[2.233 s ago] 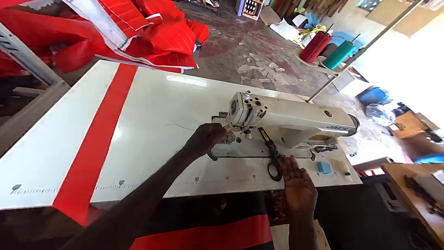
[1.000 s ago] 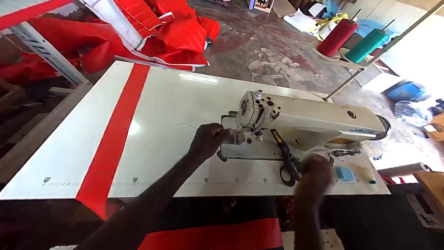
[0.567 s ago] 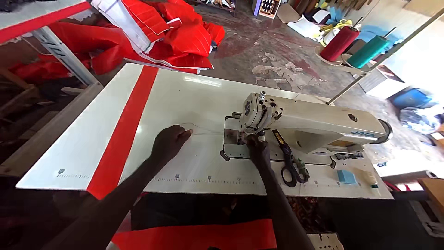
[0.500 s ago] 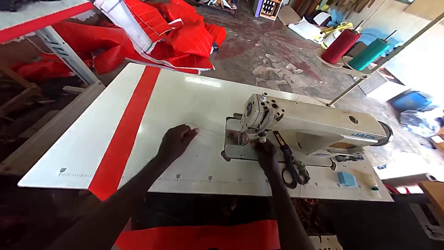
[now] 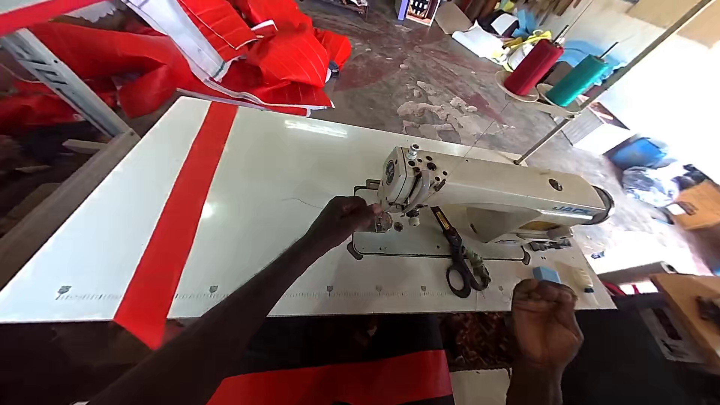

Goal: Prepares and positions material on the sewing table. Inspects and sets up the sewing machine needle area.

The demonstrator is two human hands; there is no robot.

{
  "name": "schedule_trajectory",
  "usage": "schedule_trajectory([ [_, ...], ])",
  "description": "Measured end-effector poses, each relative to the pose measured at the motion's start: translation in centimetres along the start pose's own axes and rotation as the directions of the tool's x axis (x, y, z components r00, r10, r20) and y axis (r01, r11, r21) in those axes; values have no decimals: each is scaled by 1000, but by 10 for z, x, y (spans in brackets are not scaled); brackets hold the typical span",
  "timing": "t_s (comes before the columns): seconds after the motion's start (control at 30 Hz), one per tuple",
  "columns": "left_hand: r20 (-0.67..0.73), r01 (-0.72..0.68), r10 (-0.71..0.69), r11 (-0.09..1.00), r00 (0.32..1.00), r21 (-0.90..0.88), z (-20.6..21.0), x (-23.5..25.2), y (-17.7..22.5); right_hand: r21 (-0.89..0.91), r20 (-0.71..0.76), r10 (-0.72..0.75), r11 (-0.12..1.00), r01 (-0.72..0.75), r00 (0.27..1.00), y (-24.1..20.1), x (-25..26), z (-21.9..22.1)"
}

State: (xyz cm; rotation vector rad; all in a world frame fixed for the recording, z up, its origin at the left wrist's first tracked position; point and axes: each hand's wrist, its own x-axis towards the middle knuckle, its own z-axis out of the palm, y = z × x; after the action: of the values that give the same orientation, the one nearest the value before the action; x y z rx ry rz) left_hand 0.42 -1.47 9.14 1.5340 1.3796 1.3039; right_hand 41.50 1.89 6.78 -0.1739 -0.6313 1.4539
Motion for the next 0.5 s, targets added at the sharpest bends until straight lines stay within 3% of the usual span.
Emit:
schedule_trajectory([
  [0.1, -45, -12, 26, 961, 999, 275, -20, -9, -16, -33, 30, 163, 986, -162, 986, 42, 10, 31],
  [0.17, 57, -63, 36, 791, 998, 609, -40, -24, -16, -165, -4, 289, 944, -286, 957, 79, 7, 56],
  [0.23, 68, -32, -35, 621, 997, 783, -74, -41, -24, -233, -4, 403, 890, -393, 915, 117, -1, 80],
  [0.3, -39, 88, -100, 559, 994, 824, -119, -59, -41, -293, -6, 489, 833, -469, 872, 149, -12, 94],
  [0.37, -135, 156, -81, 595, 988, 788, -145, -68, -56, -330, -42, 528, 794, -511, 848, 168, -17, 95],
  [0.5, -226, 174, -40, 768, 973, 616, -129, -58, -56, -436, -147, 453, 768, -469, 879, 141, -7, 76],
])
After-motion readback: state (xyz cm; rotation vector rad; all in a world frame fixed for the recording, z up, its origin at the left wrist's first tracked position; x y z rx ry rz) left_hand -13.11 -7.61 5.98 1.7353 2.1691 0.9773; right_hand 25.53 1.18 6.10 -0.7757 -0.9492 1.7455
